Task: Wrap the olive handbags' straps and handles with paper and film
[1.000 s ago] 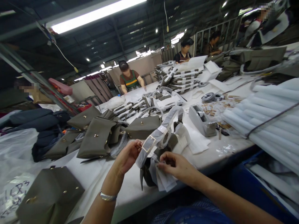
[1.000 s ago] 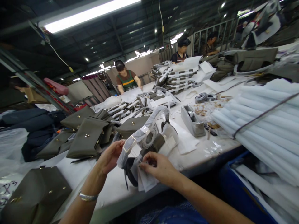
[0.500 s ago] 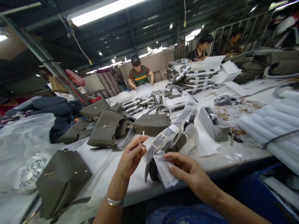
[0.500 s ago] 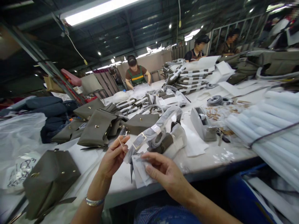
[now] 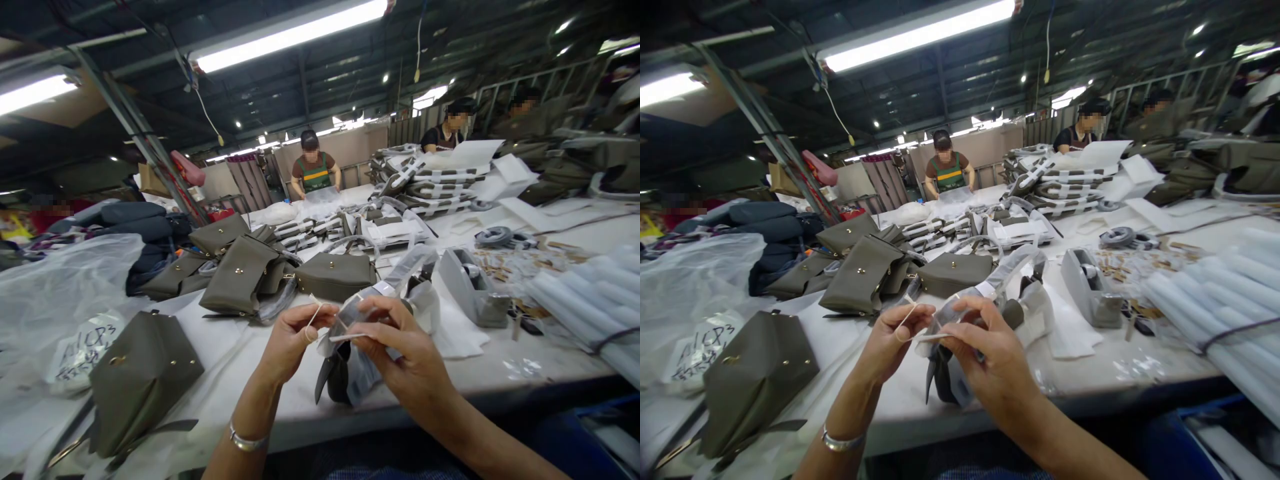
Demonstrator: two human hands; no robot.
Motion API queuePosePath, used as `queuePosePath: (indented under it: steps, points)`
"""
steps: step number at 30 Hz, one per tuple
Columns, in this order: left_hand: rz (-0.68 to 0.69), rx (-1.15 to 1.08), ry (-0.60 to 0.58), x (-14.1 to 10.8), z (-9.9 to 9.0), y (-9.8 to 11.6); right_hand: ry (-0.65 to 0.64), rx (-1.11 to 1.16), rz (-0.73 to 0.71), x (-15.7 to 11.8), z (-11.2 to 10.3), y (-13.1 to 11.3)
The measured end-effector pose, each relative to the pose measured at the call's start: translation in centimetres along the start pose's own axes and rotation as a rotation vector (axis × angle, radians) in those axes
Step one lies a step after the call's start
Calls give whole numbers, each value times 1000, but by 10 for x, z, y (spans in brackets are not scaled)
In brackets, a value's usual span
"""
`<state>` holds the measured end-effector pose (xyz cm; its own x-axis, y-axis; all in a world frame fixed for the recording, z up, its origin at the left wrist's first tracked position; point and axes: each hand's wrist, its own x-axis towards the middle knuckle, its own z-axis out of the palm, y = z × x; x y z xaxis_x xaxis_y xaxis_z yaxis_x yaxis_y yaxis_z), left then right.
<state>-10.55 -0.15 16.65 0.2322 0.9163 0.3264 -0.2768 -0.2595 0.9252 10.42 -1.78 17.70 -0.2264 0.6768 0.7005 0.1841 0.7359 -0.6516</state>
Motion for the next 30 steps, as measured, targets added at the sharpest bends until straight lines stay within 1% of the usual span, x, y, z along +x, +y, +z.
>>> queuePosePath:
  steps: [2,5,8,10,13,15,17,19,21,23,24,25,27,29,30]
  points:
    - [10,19,-21,-2,3,7,-28,-50,-63,7,1,-3]
    - [45,121,-34,-5,9,18,-76,-189,-134,15,1,-10]
    - [114,284,-16,-11,17,28,-99,-370,-174,20,0,-17]
    - [189,437,22,-16,23,33,-117,-437,-185,21,1,-21]
    - [368,717,72,-22,32,40,-170,-458,-169,22,1,-24]
    - [509,867,75,-24,36,43,-209,-456,-163,21,1,-24]
    - [617,967,58,-25,40,45,-232,-441,-167,21,-1,-23]
    - [684,1048,42,-27,42,47,-253,-394,-163,21,-4,-22]
    - [715,1119,30,-31,44,48,-306,-306,-160,21,-8,-20]
    - [699,1159,50,-37,46,49,-376,-188,-165,22,-11,-19]
    - [669,1160,78,-40,47,48,-390,-133,-161,22,-11,-18]
    - [626,1143,126,-44,47,45,-376,-88,-145,22,-12,-17]
    - [510,1048,267,-50,45,36,-278,-38,-85,21,-11,-14]
    - [379,886,442,-56,40,21,-173,-19,-39,18,-9,-9]
    - [309,795,531,-60,37,13,-150,-14,-40,17,-8,-5]
